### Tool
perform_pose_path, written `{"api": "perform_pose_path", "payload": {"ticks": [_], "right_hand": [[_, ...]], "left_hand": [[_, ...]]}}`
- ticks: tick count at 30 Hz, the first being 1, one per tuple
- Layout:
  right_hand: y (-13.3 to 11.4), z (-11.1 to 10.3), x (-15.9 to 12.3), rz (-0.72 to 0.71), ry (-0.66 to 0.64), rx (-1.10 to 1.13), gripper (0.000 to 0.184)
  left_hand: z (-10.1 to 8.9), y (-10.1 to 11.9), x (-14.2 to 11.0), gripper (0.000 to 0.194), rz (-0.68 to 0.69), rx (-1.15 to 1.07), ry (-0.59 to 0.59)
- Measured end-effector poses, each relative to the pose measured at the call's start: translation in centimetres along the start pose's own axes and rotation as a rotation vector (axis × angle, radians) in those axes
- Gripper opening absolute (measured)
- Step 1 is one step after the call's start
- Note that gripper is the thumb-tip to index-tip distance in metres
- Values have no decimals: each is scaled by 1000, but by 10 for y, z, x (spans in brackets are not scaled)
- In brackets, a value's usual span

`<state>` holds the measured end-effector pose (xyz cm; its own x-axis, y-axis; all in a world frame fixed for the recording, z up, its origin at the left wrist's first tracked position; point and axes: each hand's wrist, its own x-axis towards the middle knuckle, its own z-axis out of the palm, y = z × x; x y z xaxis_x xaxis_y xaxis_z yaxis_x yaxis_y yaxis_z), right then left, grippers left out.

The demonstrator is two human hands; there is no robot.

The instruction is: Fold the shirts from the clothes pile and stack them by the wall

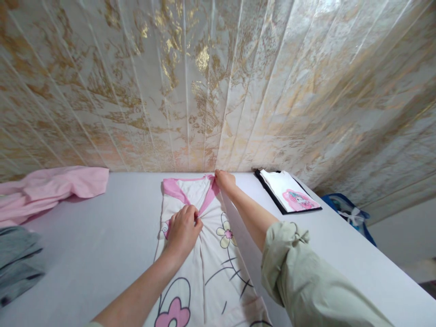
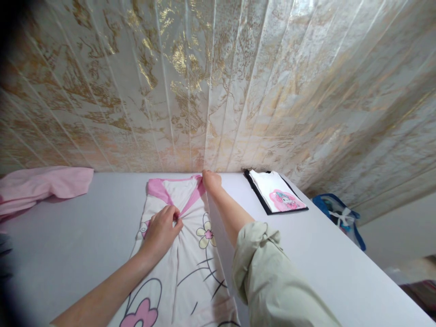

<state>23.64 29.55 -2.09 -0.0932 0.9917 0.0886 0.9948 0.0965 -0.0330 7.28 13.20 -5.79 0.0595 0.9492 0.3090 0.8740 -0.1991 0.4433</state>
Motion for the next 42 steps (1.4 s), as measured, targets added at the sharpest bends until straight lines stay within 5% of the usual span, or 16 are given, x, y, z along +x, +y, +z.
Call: {"api": "perform_pose_path", "payload": {"ticks": [6,11,14,16,21,25,29,34,38,42], "right_hand": [[-5,-20,-28,-27,139,128,36],[-4,-21,-97,-239,153,170,38],[5,-3,-143,-340,31,148,42],[16,4,-169,-284,22,127,53],[33,-9,-230,-234,4,176,55],[29,-17,-272,-350,-65,247,50],[28,-14,-294,-308,-26,259,46],[33,-12,-298,-201,-37,256,42],[37,-11,-295,-220,-96,293,49],[37,-13,-291,-248,-174,340,30]], "left_hand": [[0,-1,-1,32,48,-52,68],[-9,3,-3,28,261,-72,28],[-11,1,-3,23,227,-27,-7],[-11,-2,-2,21,175,-34,-8],[-14,-8,1,25,106,-69,-15],[-33,2,12,29,116,68,-184],[-51,31,46,28,250,226,-297],[-22,64,101,33,267,298,-280],[16,70,131,26,209,340,-367],[34,69,150,37,131,395,-431]]}}
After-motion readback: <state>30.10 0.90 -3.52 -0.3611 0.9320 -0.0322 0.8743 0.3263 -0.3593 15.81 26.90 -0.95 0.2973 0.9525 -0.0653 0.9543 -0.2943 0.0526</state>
